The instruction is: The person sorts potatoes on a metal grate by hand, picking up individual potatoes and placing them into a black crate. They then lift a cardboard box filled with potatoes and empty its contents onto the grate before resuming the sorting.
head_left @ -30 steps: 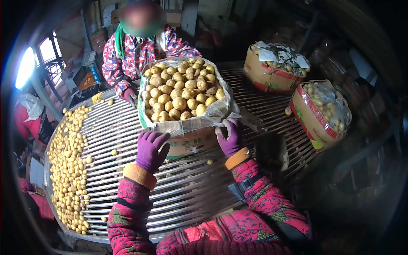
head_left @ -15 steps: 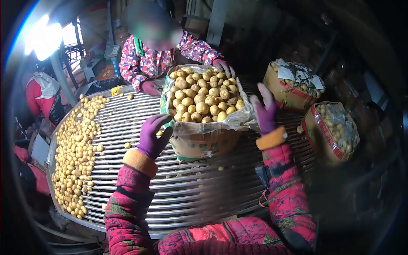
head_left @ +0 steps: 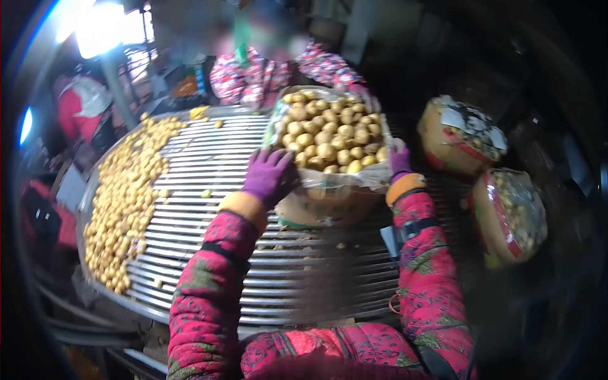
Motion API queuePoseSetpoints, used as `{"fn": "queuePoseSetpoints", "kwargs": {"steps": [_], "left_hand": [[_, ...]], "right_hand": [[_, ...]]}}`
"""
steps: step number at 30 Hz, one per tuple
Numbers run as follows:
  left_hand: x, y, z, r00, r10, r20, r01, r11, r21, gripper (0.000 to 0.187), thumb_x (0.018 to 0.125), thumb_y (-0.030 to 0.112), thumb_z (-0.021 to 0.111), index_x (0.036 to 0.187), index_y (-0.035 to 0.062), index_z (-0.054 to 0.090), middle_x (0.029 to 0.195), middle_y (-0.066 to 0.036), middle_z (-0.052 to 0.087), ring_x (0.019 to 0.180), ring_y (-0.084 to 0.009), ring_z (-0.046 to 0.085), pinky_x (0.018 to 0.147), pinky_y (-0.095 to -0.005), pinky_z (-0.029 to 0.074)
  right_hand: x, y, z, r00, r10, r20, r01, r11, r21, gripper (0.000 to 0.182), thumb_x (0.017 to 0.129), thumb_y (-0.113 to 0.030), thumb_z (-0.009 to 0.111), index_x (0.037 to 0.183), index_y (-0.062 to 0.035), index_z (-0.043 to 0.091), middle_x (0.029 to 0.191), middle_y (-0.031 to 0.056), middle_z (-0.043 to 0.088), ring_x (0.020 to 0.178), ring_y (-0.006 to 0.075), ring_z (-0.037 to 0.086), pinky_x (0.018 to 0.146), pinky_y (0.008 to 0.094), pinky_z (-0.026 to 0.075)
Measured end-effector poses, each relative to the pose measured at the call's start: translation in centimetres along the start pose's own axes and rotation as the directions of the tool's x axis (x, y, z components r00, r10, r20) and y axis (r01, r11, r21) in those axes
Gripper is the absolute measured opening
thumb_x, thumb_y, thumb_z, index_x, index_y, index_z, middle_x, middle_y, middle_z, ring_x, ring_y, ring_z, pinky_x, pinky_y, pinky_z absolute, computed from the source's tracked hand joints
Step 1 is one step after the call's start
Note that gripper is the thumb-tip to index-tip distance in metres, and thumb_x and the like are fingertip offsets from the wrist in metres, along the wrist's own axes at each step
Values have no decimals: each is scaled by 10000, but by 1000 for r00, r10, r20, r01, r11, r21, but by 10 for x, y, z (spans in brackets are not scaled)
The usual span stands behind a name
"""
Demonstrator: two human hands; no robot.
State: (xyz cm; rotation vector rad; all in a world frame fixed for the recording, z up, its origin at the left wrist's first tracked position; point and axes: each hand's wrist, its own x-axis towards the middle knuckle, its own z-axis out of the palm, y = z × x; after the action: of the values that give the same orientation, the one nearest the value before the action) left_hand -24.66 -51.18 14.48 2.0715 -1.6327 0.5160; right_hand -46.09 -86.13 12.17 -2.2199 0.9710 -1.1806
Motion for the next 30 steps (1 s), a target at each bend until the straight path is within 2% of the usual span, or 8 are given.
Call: {"fn": "queuePoseSetpoints", "kwargs": {"steps": [7, 9, 12, 13, 19, 22, 27, 30], "left_hand": [[5, -1, 7, 996, -78, 42, 70, 984, 162, 685, 771, 610, 633, 1267, 153, 511, 1127, -95, 590, 1002, -336, 586, 894, -477, 431], [11, 5, -2, 981, -147, 129, 125, 978, 165, 620, 748, 520, 702, 1210, 149, 517, 1093, -94, 589, 981, -328, 603, 849, -471, 455], [15, 3, -8, 970, -146, 193, 112, 978, 175, 618, 621, 327, 816, 1140, 159, 527, 1072, -96, 589, 967, -321, 617, 813, -467, 472], [13, -2, 2, 985, -124, 123, 108, 986, 127, 655, 575, 328, 842, 1133, 164, 542, 1080, -89, 588, 966, -321, 616, 817, -467, 472], [8, -18, -15, 975, 24, 220, -29, 999, 18, 741, 479, 308, 889, 1133, 181, 565, 1104, -74, 584, 1004, -313, 608, 851, -472, 456], [7, -24, -14, 965, 61, 256, -59, 998, -17, 736, 492, 306, 881, 1147, 187, 566, 1097, -72, 584, 1006, -312, 606, 849, -480, 456], [2, -23, 9, 999, 40, -8, -41, 994, -100, 385, 704, 377, 731, 1006, 165, 625, 999, -71, 599, 942, -328, 613, 820, -496, 456], [-5, -24, 4, 997, 45, -68, -49, 997, -65, 317, 745, 409, 683, 925, 156, 619, 965, -70, 601, 875, -323, 603, 776, -483, 456]], "right_hand": [[26, 54, 4, 993, 75, 96, -68, 995, -74, 420, 859, -180, 619, 1245, -17, 587, 1135, 180, 659, 1047, 258, 634, 902, 365, 483], [34, 82, 11, 998, 63, 4, -62, 997, -39, 398, 790, -149, 627, 1172, -39, 637, 1021, 176, 684, 934, 276, 657, 847, 386, 505], [42, 98, -1, 992, 71, 107, -64, 996, -60, 400, 786, -154, 620, 1176, -66, 639, 950, 141, 684, 891, 222, 661, 808, 380, 518], [51, 125, 0, 990, 78, 115, -81, 996, 21, 363, 781, -171, 633, 1128, -65, 653, 936, 169, 690, 879, 279, 677, 788, 403, 525], [35, 95, -26, 985, 130, 117, -116, 986, -122, 351, 790, -169, 632, 1123, -58, 653, 952, 173, 690, 895, 289, 675, 797, 403, 522], [31, 90, -33, 983, 147, 107, -128, 978, -168, 345, 795, -168, 632, 1121, -55, 653, 960, 176, 689, 903, 294, 674, 801, 403, 521], [21, 67, -43, 987, 135, 84, -112, 965, -239, 335, 803, -167, 631, 1117, -49, 653, 973, 179, 689, 916, 302, 672, 808, 403, 518], [13, 49, -42, 987, 141, 83, -112, 953, -283, 330, 808, -166, 631, 1114, -46, 653, 981, 181, 689, 924, 307, 670, 812, 403, 517]]}}
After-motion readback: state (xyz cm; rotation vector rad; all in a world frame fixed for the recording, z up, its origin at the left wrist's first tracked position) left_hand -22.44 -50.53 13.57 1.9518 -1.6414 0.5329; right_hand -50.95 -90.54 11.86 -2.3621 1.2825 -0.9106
